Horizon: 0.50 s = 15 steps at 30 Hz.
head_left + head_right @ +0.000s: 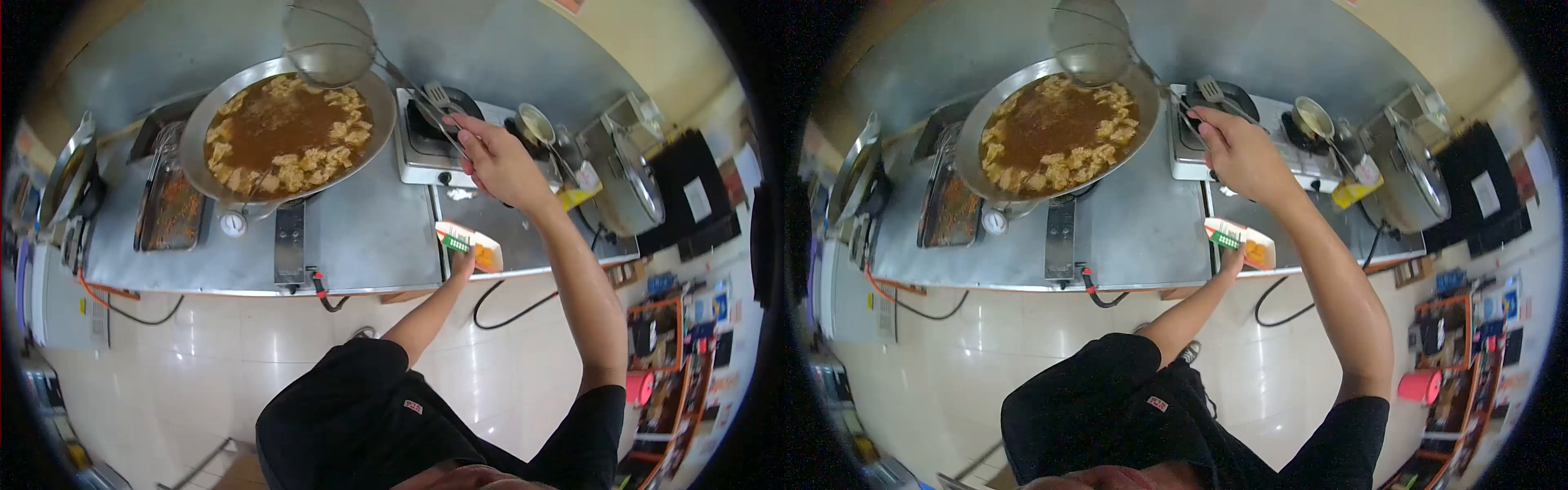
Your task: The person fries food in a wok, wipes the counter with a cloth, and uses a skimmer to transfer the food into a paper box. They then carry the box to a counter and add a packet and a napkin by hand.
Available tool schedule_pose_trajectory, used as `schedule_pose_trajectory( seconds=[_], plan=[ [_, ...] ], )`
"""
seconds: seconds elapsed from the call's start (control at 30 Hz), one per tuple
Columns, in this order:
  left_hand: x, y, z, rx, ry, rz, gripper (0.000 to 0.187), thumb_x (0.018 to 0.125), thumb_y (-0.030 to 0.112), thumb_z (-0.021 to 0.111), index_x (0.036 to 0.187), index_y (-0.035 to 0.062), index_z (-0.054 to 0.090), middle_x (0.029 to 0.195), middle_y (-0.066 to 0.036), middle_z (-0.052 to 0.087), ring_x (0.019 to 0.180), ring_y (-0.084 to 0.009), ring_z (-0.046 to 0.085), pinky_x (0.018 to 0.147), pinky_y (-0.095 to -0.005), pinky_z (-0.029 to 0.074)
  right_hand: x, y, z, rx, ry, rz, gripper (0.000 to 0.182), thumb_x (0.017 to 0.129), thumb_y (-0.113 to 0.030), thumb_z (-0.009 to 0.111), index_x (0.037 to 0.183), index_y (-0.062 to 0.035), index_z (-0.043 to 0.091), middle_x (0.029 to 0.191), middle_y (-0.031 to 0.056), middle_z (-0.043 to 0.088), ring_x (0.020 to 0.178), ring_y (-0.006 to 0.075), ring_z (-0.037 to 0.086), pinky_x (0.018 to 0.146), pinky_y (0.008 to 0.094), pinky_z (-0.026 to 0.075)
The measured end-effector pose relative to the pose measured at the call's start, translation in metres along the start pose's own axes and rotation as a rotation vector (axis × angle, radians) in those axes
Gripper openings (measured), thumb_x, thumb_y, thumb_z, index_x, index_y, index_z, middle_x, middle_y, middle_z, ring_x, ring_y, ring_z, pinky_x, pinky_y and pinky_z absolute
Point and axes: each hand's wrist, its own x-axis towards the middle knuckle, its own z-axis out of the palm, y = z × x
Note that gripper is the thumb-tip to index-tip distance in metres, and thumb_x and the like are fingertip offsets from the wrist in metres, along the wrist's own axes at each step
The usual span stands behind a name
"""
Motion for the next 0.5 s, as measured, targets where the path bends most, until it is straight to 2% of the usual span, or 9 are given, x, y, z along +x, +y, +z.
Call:
schedule_pose_trajectory(
  seconds=[0.03,0.07,0.1,0.13,0.2,0.27,0.33,0.43,0.5],
  plan=[
    [0.002,-0.005,0.006,0.076,-0.006,-0.094,0.050,0.086,0.032,0.058,0.122,-0.0019,0.050,0.119,-0.023,0.057,0.112,-0.0357,0.055,0.093,-0.0418,0.043,0.004,0.013,0.001,-0.092,0.030,-0.068,0.033,0.094,-0.020,0.047,0.121,-0.0033,0.055,0.073,0.0160,0.063,0.057,0.0264,0.061,0.057,0.0367,0.048],
    [0.025,-0.060,0.027,0.089,0.069,0.013,0.057,0.083,0.035,0.061,0.125,-0.0016,0.048,0.119,-0.024,0.057,0.112,-0.0380,0.054,0.093,-0.0428,0.045,0.015,0.040,0.005,-0.231,0.122,-0.243,0.031,0.092,-0.018,0.048,0.118,-0.0039,0.057,0.089,0.0225,0.064,0.077,0.0405,0.063,0.071,0.0452,0.049],
    [0.016,-0.039,0.030,0.241,-0.030,-0.197,0.064,0.078,0.040,0.065,0.123,-0.0017,0.048,0.114,-0.024,0.060,0.107,-0.0385,0.058,0.093,-0.0415,0.046,0.022,0.052,0.006,-0.265,0.118,-0.248,0.030,0.092,-0.017,0.048,0.118,-0.0045,0.057,0.092,0.0232,0.064,0.080,0.0419,0.061,0.073,0.0470,0.048],
    [0.029,-0.072,0.040,0.437,-0.031,-0.192,0.068,0.073,0.044,0.068,0.119,-0.0020,0.051,0.104,-0.024,0.064,0.099,-0.0350,0.063,0.081,-0.0424,0.053,0.028,0.060,0.006,-0.295,0.119,-0.252,0.030,0.092,-0.017,0.048,0.118,-0.0051,0.057,0.095,0.0238,0.063,0.084,0.0433,0.060,0.074,0.0488,0.048],
    [-0.005,-0.001,0.026,0.422,-0.315,-0.347,0.068,0.070,0.048,0.070,0.113,-0.0023,0.054,0.093,-0.022,0.065,0.080,-0.0266,0.067,0.061,-0.0402,0.056,0.050,0.082,0.009,-0.317,0.170,-0.333,0.028,0.091,-0.016,0.047,0.115,-0.0054,0.058,0.094,0.0257,0.062,0.085,0.0440,0.060,0.076,0.0518,0.047],
    [-0.001,0.015,0.018,0.538,-0.550,-0.581,0.053,0.079,0.037,0.065,0.115,-0.0004,0.054,0.081,-0.018,0.063,0.071,-0.0206,0.064,0.058,-0.0347,0.055,0.082,0.118,0.022,-0.409,0.157,-0.327,0.028,0.091,-0.016,0.047,0.114,-0.0052,0.059,0.093,0.0264,0.062,0.084,0.0443,0.060,0.076,0.0520,0.047],
    [-0.003,0.004,0.010,0.439,-0.487,-0.606,0.050,0.083,0.039,0.062,0.112,-0.0003,0.055,0.083,-0.018,0.062,0.068,-0.0206,0.063,0.058,-0.0350,0.055,0.097,0.131,0.023,-0.465,0.125,-0.331,0.029,0.092,-0.016,0.045,0.118,-0.0103,0.057,0.089,0.0262,0.062,0.086,0.0455,0.059,0.077,0.0497,0.047],
    [-0.028,0.018,-0.022,0.253,-0.398,-0.580,0.047,0.086,0.040,0.059,0.111,0.0003,0.055,0.090,-0.016,0.062,0.071,-0.0214,0.062,0.063,-0.0345,0.055,0.102,0.160,0.024,-0.358,0.040,-0.469,0.026,0.091,-0.015,0.047,0.111,-0.0045,0.060,0.094,0.0261,0.062,0.085,0.0442,0.060,0.075,0.0506,0.048],
    [-0.060,0.028,-0.050,0.112,-0.371,-0.520,0.047,0.088,0.041,0.058,0.114,0.0015,0.055,0.097,-0.015,0.061,0.077,-0.0215,0.063,0.069,-0.0339,0.055,0.085,0.159,0.014,-0.289,-0.021,-0.519,0.026,0.091,-0.015,0.048,0.111,-0.0043,0.060,0.096,0.0252,0.062,0.088,0.0437,0.059,0.078,0.0471,0.048]
  ],
)
